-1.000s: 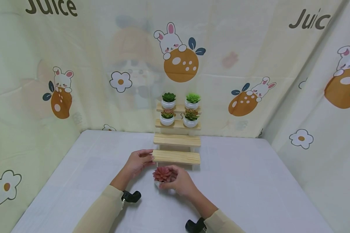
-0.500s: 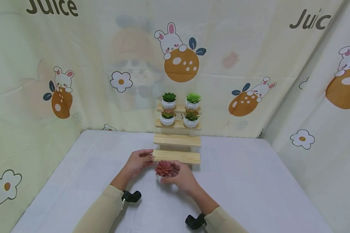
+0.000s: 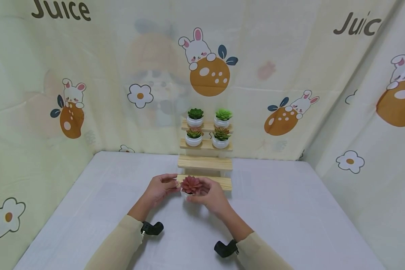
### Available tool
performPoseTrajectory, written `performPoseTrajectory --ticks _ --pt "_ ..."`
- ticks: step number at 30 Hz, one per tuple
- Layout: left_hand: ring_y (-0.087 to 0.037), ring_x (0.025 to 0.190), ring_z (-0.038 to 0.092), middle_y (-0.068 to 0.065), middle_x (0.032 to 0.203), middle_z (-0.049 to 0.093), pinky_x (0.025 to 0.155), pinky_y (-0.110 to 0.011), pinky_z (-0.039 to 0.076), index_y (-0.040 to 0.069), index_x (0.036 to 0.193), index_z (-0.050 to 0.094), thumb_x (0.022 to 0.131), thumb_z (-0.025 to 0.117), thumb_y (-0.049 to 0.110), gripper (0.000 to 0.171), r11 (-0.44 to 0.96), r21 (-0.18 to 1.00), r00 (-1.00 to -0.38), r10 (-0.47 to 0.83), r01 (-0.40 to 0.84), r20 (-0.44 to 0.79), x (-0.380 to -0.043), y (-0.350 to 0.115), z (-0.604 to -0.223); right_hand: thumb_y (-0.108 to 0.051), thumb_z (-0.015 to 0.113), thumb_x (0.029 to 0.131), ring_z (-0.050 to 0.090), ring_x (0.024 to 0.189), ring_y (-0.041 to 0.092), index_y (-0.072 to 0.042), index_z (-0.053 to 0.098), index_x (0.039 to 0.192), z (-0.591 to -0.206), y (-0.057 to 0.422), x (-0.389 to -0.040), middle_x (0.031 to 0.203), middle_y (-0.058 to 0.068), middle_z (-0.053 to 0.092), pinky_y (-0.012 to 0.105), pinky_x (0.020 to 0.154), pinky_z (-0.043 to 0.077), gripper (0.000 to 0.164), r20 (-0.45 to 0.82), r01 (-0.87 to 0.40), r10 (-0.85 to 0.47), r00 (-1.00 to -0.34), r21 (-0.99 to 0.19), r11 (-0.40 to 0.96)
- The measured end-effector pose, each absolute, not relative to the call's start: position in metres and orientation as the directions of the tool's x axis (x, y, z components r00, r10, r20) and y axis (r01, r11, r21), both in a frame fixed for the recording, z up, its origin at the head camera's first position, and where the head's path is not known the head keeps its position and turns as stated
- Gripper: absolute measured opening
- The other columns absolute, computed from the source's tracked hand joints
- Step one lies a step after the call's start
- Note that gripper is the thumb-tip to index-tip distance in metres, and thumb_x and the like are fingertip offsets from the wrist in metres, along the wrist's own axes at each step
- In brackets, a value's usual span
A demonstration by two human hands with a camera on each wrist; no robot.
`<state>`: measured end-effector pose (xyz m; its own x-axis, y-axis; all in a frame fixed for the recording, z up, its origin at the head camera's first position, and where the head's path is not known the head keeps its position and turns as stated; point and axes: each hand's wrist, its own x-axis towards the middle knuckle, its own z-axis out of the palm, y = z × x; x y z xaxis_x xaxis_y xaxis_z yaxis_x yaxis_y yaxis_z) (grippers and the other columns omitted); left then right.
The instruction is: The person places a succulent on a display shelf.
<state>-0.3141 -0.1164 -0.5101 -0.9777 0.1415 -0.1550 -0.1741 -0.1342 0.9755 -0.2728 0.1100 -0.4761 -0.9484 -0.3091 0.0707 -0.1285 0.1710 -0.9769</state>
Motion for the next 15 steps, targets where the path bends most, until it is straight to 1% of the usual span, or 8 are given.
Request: performPoseTrajectory --ticks 5,10,15 --pt "-0.016 0.091 0.071 -0.016 0.116 0.070 0.084 -0.031 0.066 -0.009 0.138 0.057 0.097 0.064 -0.005 0.042 -0.143 0.976 -0.978 0.148 -0.167 -0.146 -0.314 -0.117 -0.511 -0.016 0.092 0.076 0.068 0.117 0.022 -0.006 0.065 0.133 -0.472 0.111 -0.280 0.130 0.012 0.070 0.032 0.102 0.059 0.064 0.087 -0.138 -0.270 -0.959 -0.975 0.176" --pt "-0.015 0.090 0.071 -0.017 0.117 0.070 0.086 -0.033 0.066 -0.009 0.139 0.056 0.097 0.063 -0.005 0.042 -0.148 0.974 -0.977 0.155 -0.170 -0.147 -0.314 -0.118 -0.511 -0.016 0.092 0.076 0.068 0.118 0.018 -0.013 0.069 0.132 -0.467 0.111 -0.287 0.130 0.006 0.071 0.029 0.101 0.059 0.060 0.119 -0.167 -0.257 -0.959 -0.971 0.172" --pt "-0.016 0.092 0.071 -0.019 0.123 0.069 0.089 -0.034 0.065 -0.005 0.139 0.058 0.098 0.065 -0.002 0.042 -0.130 0.974 -0.975 0.153 -0.183 -0.162 -0.314 -0.118 -0.510 -0.020 0.093 0.076 0.068 0.118 0.016 -0.018 0.070 0.130 -0.459 0.110 -0.292 0.129 0.001 0.072 0.030 0.103 0.059 0.059 0.143 -0.195 -0.241 -0.960 -0.959 0.207"
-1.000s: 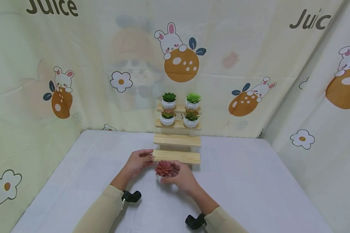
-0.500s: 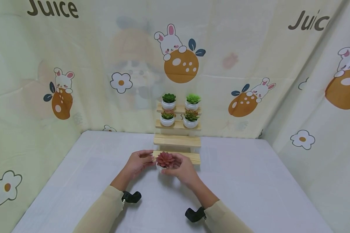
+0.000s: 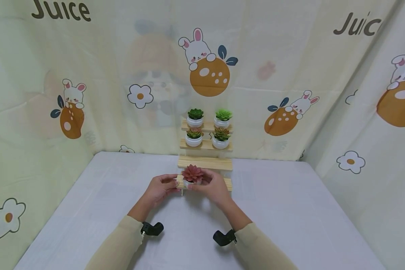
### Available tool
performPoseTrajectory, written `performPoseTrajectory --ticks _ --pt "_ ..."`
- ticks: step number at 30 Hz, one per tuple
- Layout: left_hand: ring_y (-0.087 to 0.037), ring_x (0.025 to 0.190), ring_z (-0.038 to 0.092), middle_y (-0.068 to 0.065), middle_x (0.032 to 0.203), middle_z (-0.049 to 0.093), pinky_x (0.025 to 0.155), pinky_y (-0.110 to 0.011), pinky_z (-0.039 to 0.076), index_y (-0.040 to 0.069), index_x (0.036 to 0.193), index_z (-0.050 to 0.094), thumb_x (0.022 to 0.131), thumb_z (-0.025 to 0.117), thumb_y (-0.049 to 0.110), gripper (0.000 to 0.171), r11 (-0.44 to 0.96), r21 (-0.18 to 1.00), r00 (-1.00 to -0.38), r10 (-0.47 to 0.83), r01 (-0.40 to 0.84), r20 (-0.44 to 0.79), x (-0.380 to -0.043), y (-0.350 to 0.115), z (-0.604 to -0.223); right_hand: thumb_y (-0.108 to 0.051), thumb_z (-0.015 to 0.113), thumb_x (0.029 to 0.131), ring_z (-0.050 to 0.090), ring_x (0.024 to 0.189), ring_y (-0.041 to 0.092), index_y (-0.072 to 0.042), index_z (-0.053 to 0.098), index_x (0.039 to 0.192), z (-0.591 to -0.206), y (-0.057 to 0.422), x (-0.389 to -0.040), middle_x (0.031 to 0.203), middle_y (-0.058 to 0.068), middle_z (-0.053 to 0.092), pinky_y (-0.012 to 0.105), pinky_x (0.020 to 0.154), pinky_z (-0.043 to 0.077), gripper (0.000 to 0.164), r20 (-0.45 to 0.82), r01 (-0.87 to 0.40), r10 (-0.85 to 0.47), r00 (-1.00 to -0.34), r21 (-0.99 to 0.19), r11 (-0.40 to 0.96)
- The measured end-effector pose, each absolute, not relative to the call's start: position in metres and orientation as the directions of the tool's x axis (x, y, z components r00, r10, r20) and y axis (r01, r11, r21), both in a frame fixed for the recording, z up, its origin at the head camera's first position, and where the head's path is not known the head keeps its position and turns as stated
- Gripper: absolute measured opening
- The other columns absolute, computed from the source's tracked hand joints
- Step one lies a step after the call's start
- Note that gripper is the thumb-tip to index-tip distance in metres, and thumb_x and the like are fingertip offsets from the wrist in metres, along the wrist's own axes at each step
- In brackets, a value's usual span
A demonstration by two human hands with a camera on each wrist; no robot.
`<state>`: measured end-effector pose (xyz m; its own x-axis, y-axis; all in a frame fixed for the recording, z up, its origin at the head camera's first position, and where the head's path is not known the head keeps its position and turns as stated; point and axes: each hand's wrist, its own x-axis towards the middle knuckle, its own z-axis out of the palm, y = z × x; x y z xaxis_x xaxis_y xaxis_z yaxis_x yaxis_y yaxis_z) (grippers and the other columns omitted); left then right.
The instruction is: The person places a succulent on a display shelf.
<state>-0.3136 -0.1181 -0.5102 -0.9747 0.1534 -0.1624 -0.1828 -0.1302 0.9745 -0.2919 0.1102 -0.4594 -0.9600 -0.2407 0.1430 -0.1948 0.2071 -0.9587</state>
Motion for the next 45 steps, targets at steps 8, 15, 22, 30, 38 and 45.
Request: performPoseTrajectory --ticks 8,15,22,30,38,45 --pt "-0.016 0.090 0.071 -0.016 0.115 0.069 0.088 -0.035 0.066 -0.008 0.138 0.057 0.097 0.064 -0.004 0.042 -0.156 0.969 -0.975 0.143 -0.189 -0.167 -0.313 -0.117 -0.509 -0.031 0.094 0.074 0.070 0.112 0.016 -0.019 0.073 0.124 -0.449 0.107 -0.306 0.122 0.001 0.074 0.034 0.101 0.060 0.057 0.168 -0.218 -0.190 -0.967 -0.933 0.286" --pt "-0.017 0.091 0.072 -0.015 0.115 0.068 0.089 -0.036 0.065 -0.006 0.138 0.058 0.098 0.063 -0.003 0.041 -0.153 0.968 -0.973 0.144 -0.200 -0.179 -0.313 -0.116 -0.508 -0.023 0.092 0.077 0.069 0.118 0.021 -0.009 0.067 0.133 -0.439 0.102 -0.322 0.128 0.008 0.072 0.036 0.104 0.058 0.063 0.184 -0.228 -0.166 -0.969 -0.926 0.302" --pt "-0.017 0.092 0.071 -0.015 0.114 0.068 0.089 -0.035 0.065 -0.006 0.138 0.058 0.098 0.064 -0.003 0.041 -0.147 0.970 -0.975 0.141 -0.195 -0.174 -0.313 -0.115 -0.509 -0.026 0.091 0.078 0.072 0.112 0.021 -0.015 0.071 0.129 -0.434 0.100 -0.331 0.124 0.006 0.074 0.037 0.097 0.062 0.056 0.217 -0.259 -0.160 -0.963 -0.908 0.328" --pt "-0.017 0.093 0.071 -0.016 0.115 0.068 0.089 -0.035 0.065 -0.006 0.138 0.058 0.098 0.064 -0.002 0.041 -0.149 0.969 -0.975 0.139 -0.196 -0.175 -0.313 -0.117 -0.510 -0.029 0.090 0.079 0.072 0.108 0.020 -0.013 0.071 0.128 -0.433 0.098 -0.341 0.122 0.007 0.074 0.035 0.092 0.064 0.055 0.195 -0.233 -0.142 -0.971 -0.909 0.345" --pt "-0.019 0.094 0.071 -0.018 0.118 0.069 0.089 -0.036 0.065 -0.006 0.137 0.059 0.098 0.064 -0.001 0.040 -0.141 0.970 -0.975 0.131 -0.196 -0.178 -0.313 -0.115 -0.510 -0.026 0.090 0.080 0.072 0.112 0.022 -0.010 0.070 0.130 -0.435 0.095 -0.344 0.124 0.009 0.074 0.036 0.094 0.063 0.056 0.210 -0.240 -0.122 -0.970 -0.911 0.337" --pt "-0.018 0.092 0.071 -0.017 0.116 0.069 0.089 -0.035 0.065 -0.007 0.138 0.058 0.098 0.063 -0.003 0.040 -0.155 0.970 -0.977 0.135 -0.185 -0.165 -0.312 -0.115 -0.510 -0.024 0.089 0.080 0.072 0.112 0.023 -0.009 0.071 0.128 -0.435 0.093 -0.346 0.124 0.010 0.074 0.037 0.095 0.063 0.054 0.213 -0.237 -0.108 -0.971 -0.918 0.319"
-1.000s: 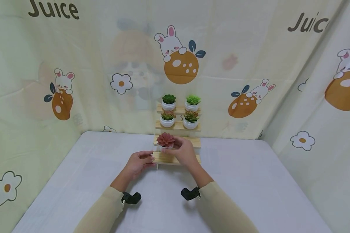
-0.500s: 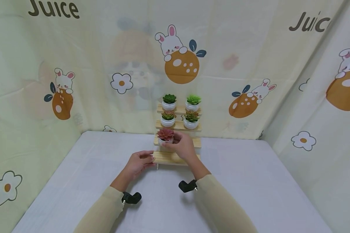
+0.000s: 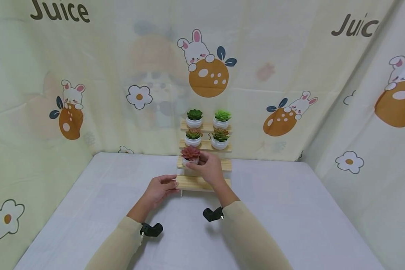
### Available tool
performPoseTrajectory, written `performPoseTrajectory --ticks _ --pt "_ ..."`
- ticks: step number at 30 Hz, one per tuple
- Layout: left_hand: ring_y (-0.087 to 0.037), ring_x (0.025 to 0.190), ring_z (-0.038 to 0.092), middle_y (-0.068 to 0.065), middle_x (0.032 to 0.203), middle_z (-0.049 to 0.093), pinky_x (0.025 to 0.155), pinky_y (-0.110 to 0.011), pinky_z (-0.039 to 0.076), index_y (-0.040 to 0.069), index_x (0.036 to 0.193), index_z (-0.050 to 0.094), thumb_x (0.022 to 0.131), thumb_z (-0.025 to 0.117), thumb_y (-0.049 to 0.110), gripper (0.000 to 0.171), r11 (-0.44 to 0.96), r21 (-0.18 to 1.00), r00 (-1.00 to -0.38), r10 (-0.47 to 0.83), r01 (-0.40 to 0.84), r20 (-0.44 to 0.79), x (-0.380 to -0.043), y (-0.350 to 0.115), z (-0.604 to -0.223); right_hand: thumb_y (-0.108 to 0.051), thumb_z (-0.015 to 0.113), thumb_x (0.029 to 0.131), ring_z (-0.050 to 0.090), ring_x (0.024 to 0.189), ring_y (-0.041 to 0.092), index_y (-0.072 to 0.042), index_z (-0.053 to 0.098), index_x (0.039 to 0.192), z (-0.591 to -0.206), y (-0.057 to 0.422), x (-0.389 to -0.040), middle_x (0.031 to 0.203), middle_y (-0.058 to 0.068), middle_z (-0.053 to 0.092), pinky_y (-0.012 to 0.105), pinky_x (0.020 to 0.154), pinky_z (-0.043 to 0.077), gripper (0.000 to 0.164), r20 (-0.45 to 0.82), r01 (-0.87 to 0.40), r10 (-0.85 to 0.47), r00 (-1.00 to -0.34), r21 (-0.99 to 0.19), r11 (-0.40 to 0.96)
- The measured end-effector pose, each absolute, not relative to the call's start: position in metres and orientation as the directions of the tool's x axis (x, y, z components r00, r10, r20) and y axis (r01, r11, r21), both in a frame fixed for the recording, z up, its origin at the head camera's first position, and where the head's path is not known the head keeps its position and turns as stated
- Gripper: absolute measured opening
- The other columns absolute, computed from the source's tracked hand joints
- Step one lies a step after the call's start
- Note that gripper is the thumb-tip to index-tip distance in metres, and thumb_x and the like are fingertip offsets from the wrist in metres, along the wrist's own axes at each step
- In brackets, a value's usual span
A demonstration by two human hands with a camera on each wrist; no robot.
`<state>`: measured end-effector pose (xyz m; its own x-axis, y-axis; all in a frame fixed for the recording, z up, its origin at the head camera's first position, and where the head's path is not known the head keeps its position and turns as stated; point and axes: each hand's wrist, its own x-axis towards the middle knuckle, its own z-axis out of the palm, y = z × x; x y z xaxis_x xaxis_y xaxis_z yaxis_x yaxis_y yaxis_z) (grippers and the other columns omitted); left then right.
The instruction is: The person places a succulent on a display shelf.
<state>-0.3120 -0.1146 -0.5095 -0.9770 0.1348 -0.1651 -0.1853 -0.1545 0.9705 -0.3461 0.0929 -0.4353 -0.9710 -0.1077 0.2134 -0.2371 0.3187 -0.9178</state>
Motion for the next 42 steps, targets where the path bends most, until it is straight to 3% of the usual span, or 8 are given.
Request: performPoseTrajectory --ticks 13,26,37,42 --pt "-0.017 0.094 0.071 -0.018 0.122 0.067 0.094 -0.038 0.064 -0.005 0.140 0.057 0.099 0.063 -0.001 0.041 -0.136 0.972 -0.976 0.135 -0.191 -0.173 -0.3124 -0.1183 -0.5093 -0.024 0.089 0.080 0.073 0.102 0.017 -0.012 0.074 0.124 -0.4398 0.0899 -0.3476 0.117 0.007 0.076 0.031 0.088 0.065 0.048 0.272 -0.296 -0.121 -0.955 -0.912 0.285" --pt "-0.017 0.094 0.072 -0.018 0.120 0.069 0.090 -0.034 0.065 -0.006 0.140 0.056 0.098 0.064 -0.002 0.042 -0.141 0.969 -0.973 0.143 -0.201 -0.181 -0.3115 -0.1192 -0.5109 -0.026 0.089 0.080 0.072 0.099 0.014 -0.012 0.074 0.124 -0.4413 0.0902 -0.3464 0.115 0.006 0.077 0.026 0.084 0.064 0.048 0.233 -0.259 -0.121 -0.965 -0.921 0.290" --pt "-0.016 0.092 0.071 -0.014 0.114 0.070 0.087 -0.031 0.065 -0.008 0.140 0.055 0.099 0.062 -0.002 0.043 -0.167 0.965 -0.973 0.146 -0.204 -0.181 -0.3119 -0.1232 -0.5150 -0.026 0.089 0.080 0.073 0.100 0.015 -0.011 0.074 0.122 -0.4457 0.0861 -0.3468 0.114 0.007 0.077 0.028 0.085 0.064 0.046 0.257 -0.284 -0.126 -0.958 -0.914 0.291" --pt "-0.016 0.090 0.072 -0.011 0.109 0.072 0.087 -0.031 0.065 -0.006 0.143 0.052 0.100 0.061 -0.002 0.045 -0.182 0.959 -0.970 0.148 -0.217 -0.191 -0.3112 -0.1244 -0.5155 -0.028 0.087 0.083 0.072 0.107 0.018 -0.010 0.071 0.128 -0.4440 0.0847 -0.3444 0.121 0.009 0.074 0.032 0.092 0.064 0.051 0.263 -0.292 -0.130 -0.956 -0.896 0.335"
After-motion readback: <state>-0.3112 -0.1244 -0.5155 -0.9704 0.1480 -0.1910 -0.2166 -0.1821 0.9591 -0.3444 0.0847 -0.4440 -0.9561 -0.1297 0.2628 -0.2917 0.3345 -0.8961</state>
